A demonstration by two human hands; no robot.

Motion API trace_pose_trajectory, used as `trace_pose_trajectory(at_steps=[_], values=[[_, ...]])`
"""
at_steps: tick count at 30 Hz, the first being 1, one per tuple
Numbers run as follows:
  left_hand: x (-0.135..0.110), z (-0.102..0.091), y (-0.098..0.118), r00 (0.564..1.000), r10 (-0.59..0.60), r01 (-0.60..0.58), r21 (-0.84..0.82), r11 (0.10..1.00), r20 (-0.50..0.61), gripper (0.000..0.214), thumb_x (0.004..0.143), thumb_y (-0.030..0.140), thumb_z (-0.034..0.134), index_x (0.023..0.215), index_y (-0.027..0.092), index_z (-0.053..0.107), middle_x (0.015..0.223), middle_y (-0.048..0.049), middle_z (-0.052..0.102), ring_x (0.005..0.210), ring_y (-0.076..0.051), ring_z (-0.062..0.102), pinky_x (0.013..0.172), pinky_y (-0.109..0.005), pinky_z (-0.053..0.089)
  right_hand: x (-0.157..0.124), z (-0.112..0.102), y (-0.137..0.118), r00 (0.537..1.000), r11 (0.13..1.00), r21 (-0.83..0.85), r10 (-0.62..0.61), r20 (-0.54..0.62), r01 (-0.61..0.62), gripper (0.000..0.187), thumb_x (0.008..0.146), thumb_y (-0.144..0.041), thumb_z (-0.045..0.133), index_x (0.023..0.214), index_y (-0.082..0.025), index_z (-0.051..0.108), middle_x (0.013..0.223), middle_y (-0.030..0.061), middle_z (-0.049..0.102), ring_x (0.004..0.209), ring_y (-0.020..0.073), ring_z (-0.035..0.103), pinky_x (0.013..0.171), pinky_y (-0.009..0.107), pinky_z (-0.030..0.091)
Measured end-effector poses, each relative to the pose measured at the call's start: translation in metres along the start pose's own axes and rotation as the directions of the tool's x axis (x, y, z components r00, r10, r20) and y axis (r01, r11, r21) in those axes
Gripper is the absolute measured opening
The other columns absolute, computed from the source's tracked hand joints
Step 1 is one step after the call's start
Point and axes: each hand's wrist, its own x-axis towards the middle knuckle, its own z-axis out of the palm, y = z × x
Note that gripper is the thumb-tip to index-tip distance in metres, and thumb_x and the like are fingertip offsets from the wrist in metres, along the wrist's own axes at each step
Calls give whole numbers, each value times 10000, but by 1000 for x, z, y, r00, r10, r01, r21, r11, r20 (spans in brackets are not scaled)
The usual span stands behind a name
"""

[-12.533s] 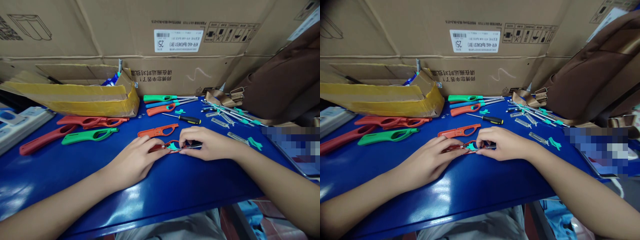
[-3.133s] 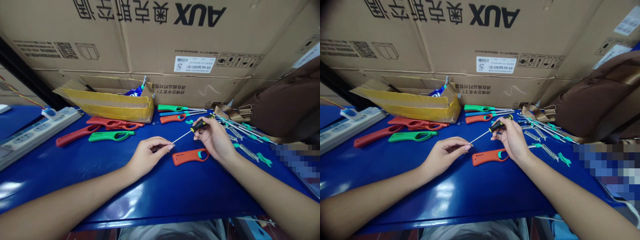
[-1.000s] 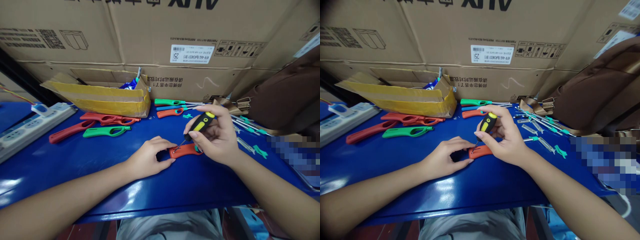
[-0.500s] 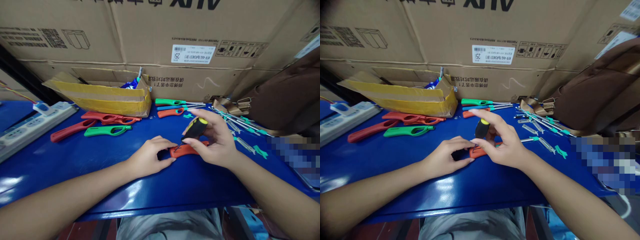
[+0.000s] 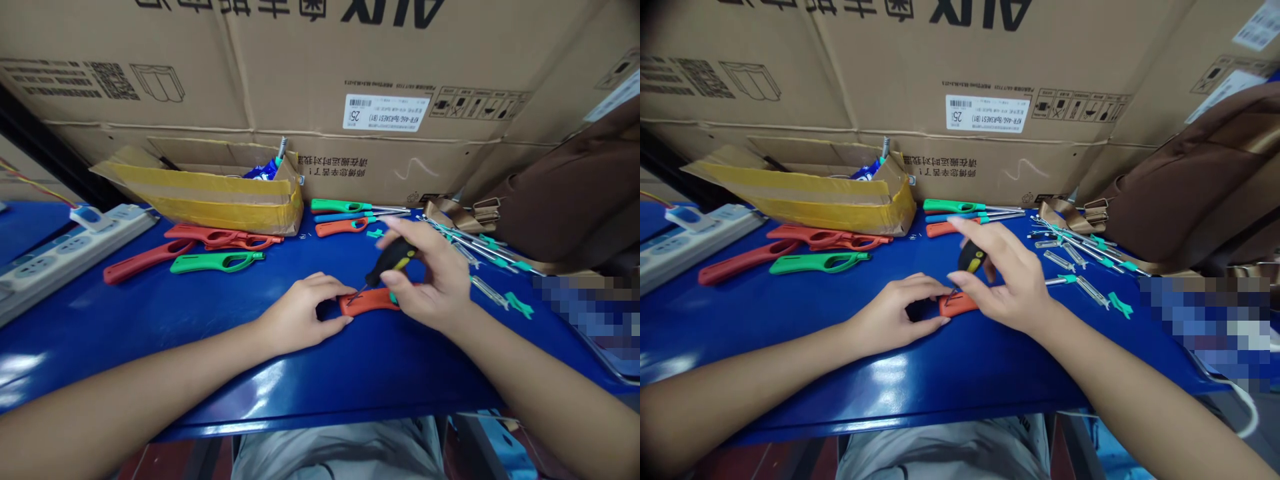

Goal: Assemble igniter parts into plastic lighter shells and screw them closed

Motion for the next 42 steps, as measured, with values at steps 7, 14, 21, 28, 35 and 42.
trace_pose_trajectory(at_steps=[7,14,21,28,35,42], values=[[0,0,0,1000,-10,10,-5,1000,11,346,848,216,761,1183,150,704,1098,-80,745,1005,-210,677,932,-358,544,2,-1,0,993,992,-99,-90,-76,82,463,907,-345,728,1356,-303,621,947,44,733,698,185,658,614,316,579],[1,0,1,1000,-15,15,2,1000,20,368,850,229,760,1202,143,695,1108,-86,738,1014,-219,673,934,-366,540,0,0,-4,998,997,62,54,36,-56,468,1016,-290,538,1482,-297,496,1112,70,718,697,167,677,588,316,580],[-1,0,1,1000,-9,9,0,1000,24,366,852,208,747,1207,144,689,1116,-84,726,1042,-215,665,960,-359,532,5,-9,-4,993,985,-134,-105,51,111,472,997,-254,548,1468,-252,520,1078,88,735,859,210,706,676,325,595],[1,0,4,998,39,-40,14,999,49,440,843,178,726,1274,141,646,1215,-98,722,1114,-235,645,1009,-389,513,4,-7,-8,998,973,-227,-55,-37,45,373,905,-330,726,1260,-251,645,983,58,749,694,167,679,624,282,584],[2,-1,3,995,47,-46,-12,999,89,421,891,174,676,1310,162,634,1214,-105,733,1099,-246,645,988,-425,532,4,-5,-4,992,987,108,115,58,-121,367,999,-287,582,1365,-264,579,1075,55,734,517,95,576,518,254,546],[0,0,2,996,20,-20,-1,1000,83,433,895,205,693,1321,173,623,1215,-119,723,1094,-255,648,986,-446,541,6,-5,-5,983,985,142,70,171,-95,441,1043,-267,461,1484,-269,471,1212,98,703,640,130,654,530,266,552]])
